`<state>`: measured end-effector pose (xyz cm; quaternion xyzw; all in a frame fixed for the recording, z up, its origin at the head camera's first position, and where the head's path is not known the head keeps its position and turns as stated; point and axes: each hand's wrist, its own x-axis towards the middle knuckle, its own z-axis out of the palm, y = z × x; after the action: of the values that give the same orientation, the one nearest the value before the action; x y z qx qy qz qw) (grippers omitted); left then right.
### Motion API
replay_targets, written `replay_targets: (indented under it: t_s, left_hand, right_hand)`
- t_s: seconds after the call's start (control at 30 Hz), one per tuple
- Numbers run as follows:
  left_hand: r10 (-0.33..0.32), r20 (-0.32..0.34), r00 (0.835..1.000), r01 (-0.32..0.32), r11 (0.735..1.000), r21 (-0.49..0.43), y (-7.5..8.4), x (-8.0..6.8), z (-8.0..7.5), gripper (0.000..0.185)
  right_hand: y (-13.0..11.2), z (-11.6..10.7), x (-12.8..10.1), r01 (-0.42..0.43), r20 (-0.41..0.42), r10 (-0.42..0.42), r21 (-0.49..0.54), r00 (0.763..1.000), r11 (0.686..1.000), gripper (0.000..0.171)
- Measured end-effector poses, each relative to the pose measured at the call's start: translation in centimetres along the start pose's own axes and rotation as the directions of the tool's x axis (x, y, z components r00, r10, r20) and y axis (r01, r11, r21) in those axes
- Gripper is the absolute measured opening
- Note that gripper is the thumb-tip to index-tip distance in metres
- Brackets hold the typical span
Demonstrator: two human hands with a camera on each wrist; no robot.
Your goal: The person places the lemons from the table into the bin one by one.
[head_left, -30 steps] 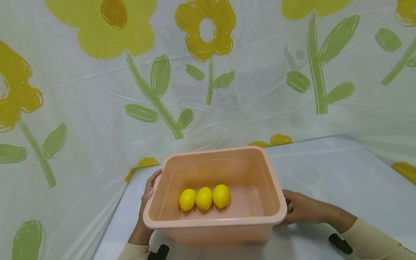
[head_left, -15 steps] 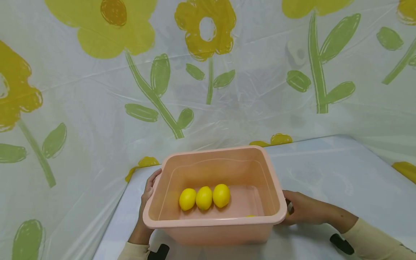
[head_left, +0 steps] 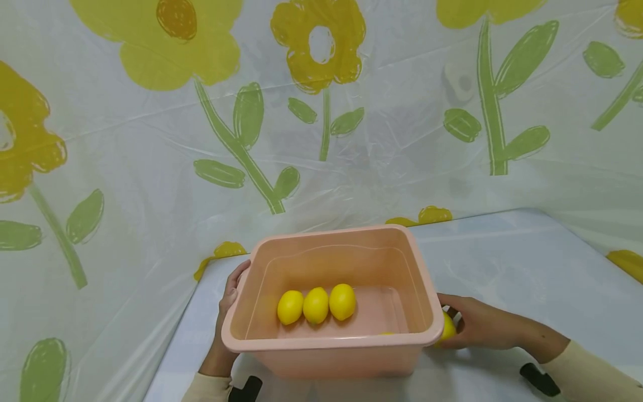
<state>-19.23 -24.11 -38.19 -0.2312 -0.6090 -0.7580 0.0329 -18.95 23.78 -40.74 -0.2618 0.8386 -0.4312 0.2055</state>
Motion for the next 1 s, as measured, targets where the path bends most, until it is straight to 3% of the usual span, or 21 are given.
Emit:
replay_targets:
  t_s: [0.23, 0.73, 1.0]
  left_hand:
    - [-0.008, -0.004, 1.0, 0.008, 1.0, 0.01, 0.1, -0.1, 0.1, 0.047]
    - [-0.01, -0.018, 1.0, 0.01, 1.0, 0.027, 0.2, -0.5, 0.4, 0.047]
    - [0.026, 0.014, 1.0, -0.026, 1.0, 0.0, 0.2, -0.4, 0.3, 0.047]
  right_hand:
    - [-0.2, -0.7, -1.0, 0.017, -0.015, -0.017, -0.009, 1.0, 1.0, 0.07]
    - [-2.2, -2.6, -3.1, 0.161, -0.069, -0.168, -0.093, 0.983, 0.982, 0.068]
    - [-3.8, -3.5, -4.0, 0.155, -0.125, -0.175, -0.153, 0.977, 0.976, 0.07]
